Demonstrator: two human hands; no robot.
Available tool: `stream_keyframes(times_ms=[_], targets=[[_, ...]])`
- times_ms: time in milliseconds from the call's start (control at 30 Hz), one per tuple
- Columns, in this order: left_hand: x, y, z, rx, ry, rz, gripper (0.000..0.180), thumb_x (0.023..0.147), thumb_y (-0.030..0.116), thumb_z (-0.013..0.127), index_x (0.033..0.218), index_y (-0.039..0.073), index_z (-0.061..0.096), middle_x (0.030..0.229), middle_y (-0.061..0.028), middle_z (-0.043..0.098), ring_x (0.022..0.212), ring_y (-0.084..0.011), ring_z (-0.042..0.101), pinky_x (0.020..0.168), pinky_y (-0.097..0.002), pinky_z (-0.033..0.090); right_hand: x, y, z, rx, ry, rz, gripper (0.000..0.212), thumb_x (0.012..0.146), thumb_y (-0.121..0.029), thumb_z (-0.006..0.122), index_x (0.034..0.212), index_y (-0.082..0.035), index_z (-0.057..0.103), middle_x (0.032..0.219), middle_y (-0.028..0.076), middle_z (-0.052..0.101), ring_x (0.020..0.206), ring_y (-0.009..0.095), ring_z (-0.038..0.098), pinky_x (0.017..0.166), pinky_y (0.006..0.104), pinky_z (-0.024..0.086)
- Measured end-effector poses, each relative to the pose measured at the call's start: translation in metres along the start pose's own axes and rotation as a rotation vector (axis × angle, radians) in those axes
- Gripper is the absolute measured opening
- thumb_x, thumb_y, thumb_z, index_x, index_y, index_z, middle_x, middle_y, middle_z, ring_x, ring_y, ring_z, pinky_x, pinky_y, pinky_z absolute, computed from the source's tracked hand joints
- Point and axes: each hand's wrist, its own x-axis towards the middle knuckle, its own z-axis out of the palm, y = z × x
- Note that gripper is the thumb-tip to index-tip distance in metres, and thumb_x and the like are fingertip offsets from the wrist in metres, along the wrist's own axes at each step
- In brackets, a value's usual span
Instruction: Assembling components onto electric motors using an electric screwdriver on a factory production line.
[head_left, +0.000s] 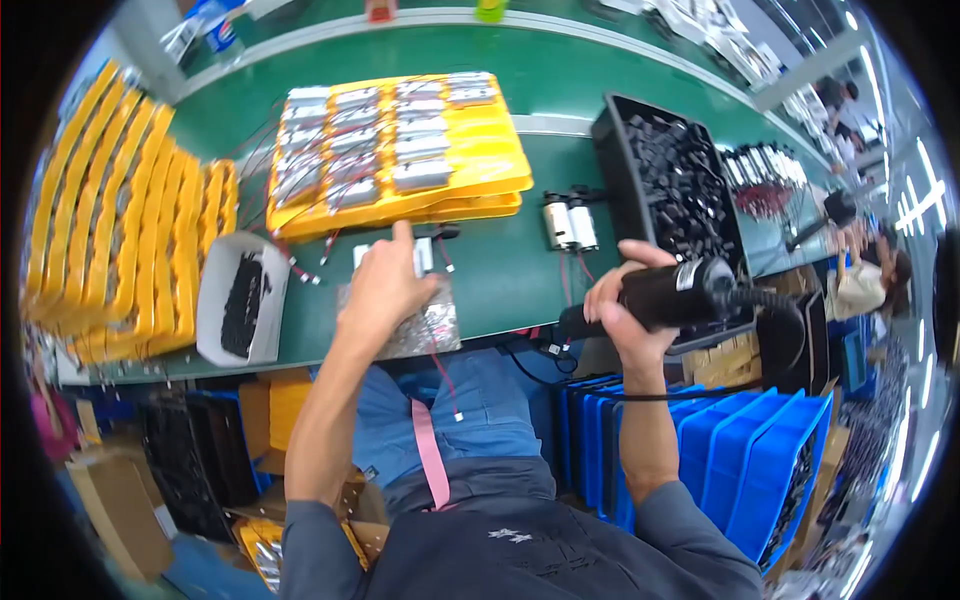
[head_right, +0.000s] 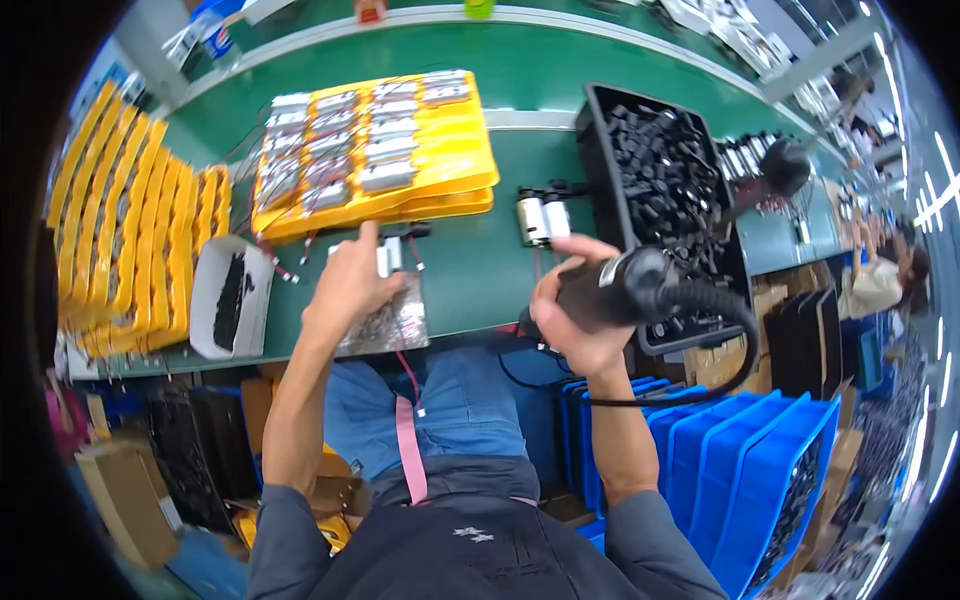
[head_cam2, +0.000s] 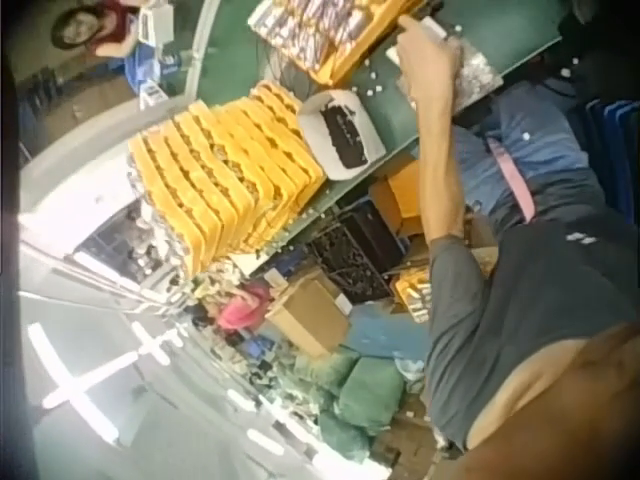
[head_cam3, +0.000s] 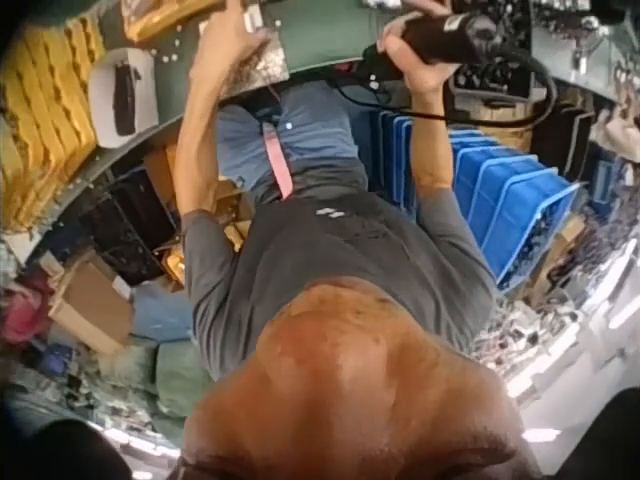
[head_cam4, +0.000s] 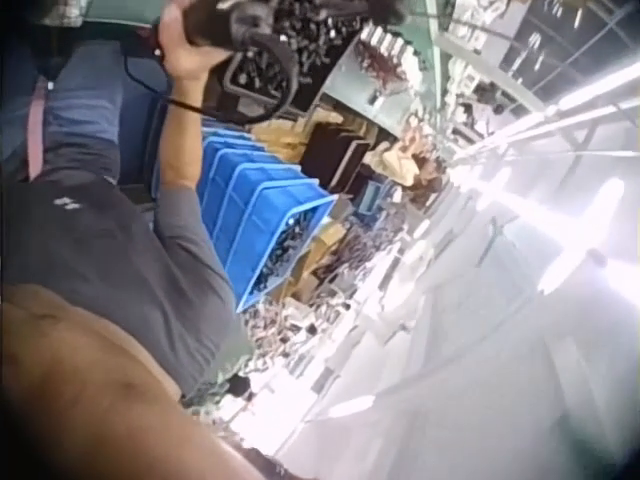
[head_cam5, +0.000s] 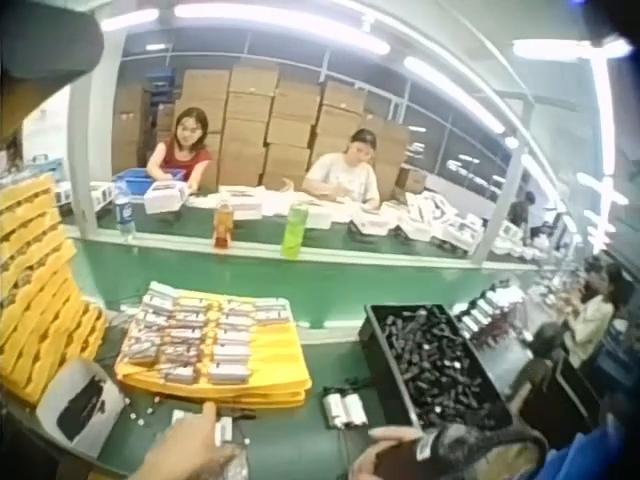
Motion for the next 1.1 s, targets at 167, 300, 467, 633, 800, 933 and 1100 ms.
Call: stream_keyframes(times_ms=[167, 300, 467, 633, 800, 933, 1100], targets=[[-0.003, 0.019, -0.027, -0.357, -0.145, -0.079, 0.06, 0.074, 0.018, 0.072, 0.121, -0.001, 0.039, 0.07, -0.0184, 0.063, 0.055, -0.027, 0.064, 0.054, -0.0362, 0.052, -0.022, -0.028, -0.035, -0.096, -0.065, -0.024, 0.06, 0.071, -0.003, 0.07, 0.123, 0.003, 0.04, 0.067, 0.007, 0.053, 0.058, 0.017, 0.054, 0.057, 0.0298, 0.048], [-0.007, 0.076, -0.02, -0.75, -0.115, -0.068, 0.062, 0.075, 0.018, 0.071, 0.124, 0.0, 0.038, 0.062, -0.0154, 0.061, 0.051, -0.0209, 0.062, 0.049, -0.0333, 0.049, -0.027, -0.037, -0.047, -0.116, -0.044, 0.016, 0.057, 0.072, -0.002, 0.069, 0.121, 0.004, 0.041, 0.067, 0.007, 0.054, 0.059, 0.016, 0.054, 0.057, 0.0285, 0.048], [0.04, 0.141, 0.039, -0.436, 0.14, 0.11, 0.057, 0.08, 0.017, 0.061, 0.126, -0.004, 0.035, 0.068, -0.0243, 0.062, 0.065, -0.0423, 0.063, 0.058, -0.0468, 0.051, -0.032, -0.043, -0.043, -0.206, -0.072, -0.022, 0.055, 0.071, 0.0, 0.068, 0.12, 0.005, 0.044, 0.069, 0.007, 0.055, 0.062, 0.015, 0.057, 0.058, 0.0278, 0.05], [0.068, 0.154, 0.062, -0.106, 0.218, 0.082, 0.056, 0.083, 0.023, 0.057, 0.125, -0.008, 0.037, 0.072, -0.0285, 0.062, 0.07, -0.0469, 0.062, 0.063, -0.0516, 0.05, -0.037, -0.052, -0.042, -0.276, -0.106, -0.062, 0.053, 0.071, 0.002, 0.068, 0.119, 0.005, 0.047, 0.071, 0.007, 0.057, 0.063, 0.014, 0.058, 0.059, 0.0275, 0.051], [0.084, 0.126, 0.085, -0.083, 0.135, 0.113, 0.059, 0.083, 0.028, 0.057, 0.127, -0.008, 0.041, 0.076, -0.0304, 0.062, 0.075, -0.0468, 0.063, 0.07, -0.051, 0.05, -0.037, -0.045, -0.05, -0.362, -0.126, -0.086, 0.053, 0.071, 0.003, 0.068, 0.12, 0.005, 0.047, 0.07, 0.007, 0.057, 0.062, 0.012, 0.058, 0.057, 0.0251, 0.048], [0.099, 0.101, 0.096, -0.23, 0.084, 0.189, 0.065, 0.082, 0.035, 0.058, 0.129, -0.008, 0.043, 0.083, -0.0302, 0.064, 0.081, -0.0457, 0.063, 0.076, -0.0494, 0.05, -0.027, -0.037, -0.046, -0.266, -0.076, -0.023, 0.053, 0.072, 0.004, 0.067, 0.12, 0.005, 0.047, 0.07, 0.006, 0.058, 0.061, 0.009, 0.056, 0.055, 0.0231, 0.045], [0.093, 0.107, 0.084, -0.32, 0.121, 0.131, 0.075, 0.08, 0.044, 0.061, 0.133, -0.005, 0.041, 0.097, -0.0296, 0.063, 0.093, -0.043, 0.061, 0.083, -0.0454, 0.048, -0.006, -0.033, -0.039, -0.316, -0.094, 0.031, 0.054, 0.071, 0.003, 0.07, 0.12, 0.004, 0.048, 0.071, 0.004, 0.06, 0.059, 0.006, 0.054, 0.054, 0.0223, 0.043]])
